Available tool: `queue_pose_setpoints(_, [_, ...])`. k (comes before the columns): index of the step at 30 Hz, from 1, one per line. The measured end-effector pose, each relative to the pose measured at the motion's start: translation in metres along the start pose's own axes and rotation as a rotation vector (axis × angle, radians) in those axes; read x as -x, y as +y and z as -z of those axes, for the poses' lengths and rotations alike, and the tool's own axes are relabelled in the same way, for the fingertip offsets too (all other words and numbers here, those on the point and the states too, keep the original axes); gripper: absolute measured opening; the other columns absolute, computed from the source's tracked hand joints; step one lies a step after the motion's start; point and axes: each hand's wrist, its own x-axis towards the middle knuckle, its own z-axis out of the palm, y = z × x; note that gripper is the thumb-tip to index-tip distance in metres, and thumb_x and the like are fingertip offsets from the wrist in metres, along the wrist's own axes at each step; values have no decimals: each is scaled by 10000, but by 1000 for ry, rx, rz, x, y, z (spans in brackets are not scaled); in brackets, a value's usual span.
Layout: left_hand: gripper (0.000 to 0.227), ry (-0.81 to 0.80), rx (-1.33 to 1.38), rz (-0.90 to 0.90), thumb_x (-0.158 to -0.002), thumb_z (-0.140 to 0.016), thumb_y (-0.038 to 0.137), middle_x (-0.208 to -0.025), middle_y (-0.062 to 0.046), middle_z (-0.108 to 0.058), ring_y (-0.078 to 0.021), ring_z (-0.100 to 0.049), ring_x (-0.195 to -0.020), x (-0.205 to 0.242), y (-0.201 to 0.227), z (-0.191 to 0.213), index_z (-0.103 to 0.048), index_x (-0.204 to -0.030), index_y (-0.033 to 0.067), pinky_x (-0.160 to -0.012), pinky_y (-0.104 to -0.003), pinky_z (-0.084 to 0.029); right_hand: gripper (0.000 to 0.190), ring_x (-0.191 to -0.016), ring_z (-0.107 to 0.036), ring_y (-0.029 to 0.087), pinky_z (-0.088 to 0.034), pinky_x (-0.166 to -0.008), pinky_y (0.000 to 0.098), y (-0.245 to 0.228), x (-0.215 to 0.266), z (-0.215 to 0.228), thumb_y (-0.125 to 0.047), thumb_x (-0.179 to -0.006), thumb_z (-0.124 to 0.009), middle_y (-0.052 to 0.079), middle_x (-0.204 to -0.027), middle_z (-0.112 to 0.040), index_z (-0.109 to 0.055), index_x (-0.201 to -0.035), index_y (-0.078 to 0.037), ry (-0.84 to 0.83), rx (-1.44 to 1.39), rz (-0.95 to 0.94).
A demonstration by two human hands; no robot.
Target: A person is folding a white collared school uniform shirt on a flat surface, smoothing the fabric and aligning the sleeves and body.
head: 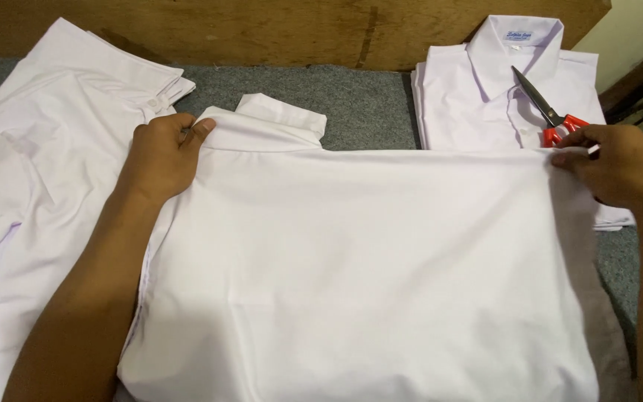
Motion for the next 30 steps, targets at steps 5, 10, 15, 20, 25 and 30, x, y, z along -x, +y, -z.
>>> queue_pose_setpoints(5, [437, -181, 7, 100, -1056, -557, 544, -689, -12, -437, -194, -440, -693, 4, 19, 18, -541, -937, 124, -667, -334, -334, 434, -1191, -619, 459, -464, -954, 563, -48, 36, -30, -345, -1014, -589, 187, -1368, -694, -694, -1374, -125, 358, 544, 435])
queue_pose_setpoints(10, [551, -300, -58, 212, -1000, -568, 564, -847, -79, -570, -265, -608, -886, 12, 35, 24, -644, -1265, 86, -808, -354, -423, 453, -1177, -618, 418, -489, -947, 544, -158, 100, -72, -268, -964, -648, 225, -1339, -656, -633, -1325, 5, 320, 175, 998])
queue_pose_setpoints(15, [373, -178, 64, 88, -1061, -627, 336, -885, -209, -733, -323, -695, -834, -1, -3, 10, -732, -1248, 31, -733, -443, -521, 390, -1266, -598, 333, -422, -1090, 561, -181, 70, -77, -285, -1048, -550, 121, -1276, -658, -599, -1402, -127, -66, 373, 757])
queue_pose_setpoints(20, [335, -180, 235, 66, -1077, -596, 337, -792, -132, -709, -235, -648, -731, -22, -30, -3, -735, -1208, 62, -658, -359, -500, 202, -1126, -698, 366, -515, -985, 500, -166, 46, -62, -156, -1026, -623, 150, -1095, -750, -730, -1160, -48, -96, 4, 629])
queue_pose_setpoints(25, [503, -196, 346, 76, -1120, -578, 364, -620, 103, -333, -57, -292, -570, -4, -7, 12, -404, -687, 178, -521, -256, -229, 174, -883, -647, 285, -354, -896, 436, -129, 32, -81, -249, -1062, -617, 46, -1026, -718, -706, -1040, -102, 112, -6, 813])
queue_pose_setpoints(30, [440, -188, 419, 76, -1138, -566, 345, -695, 105, -454, -43, -397, -652, -6, -11, 12, -538, -745, 150, -596, -219, -328, 446, -752, -630, 428, -457, -688, 462, -122, 26, -64, -429, -1060, -643, 195, -710, -698, -711, -831, -52, 64, 147, 533])
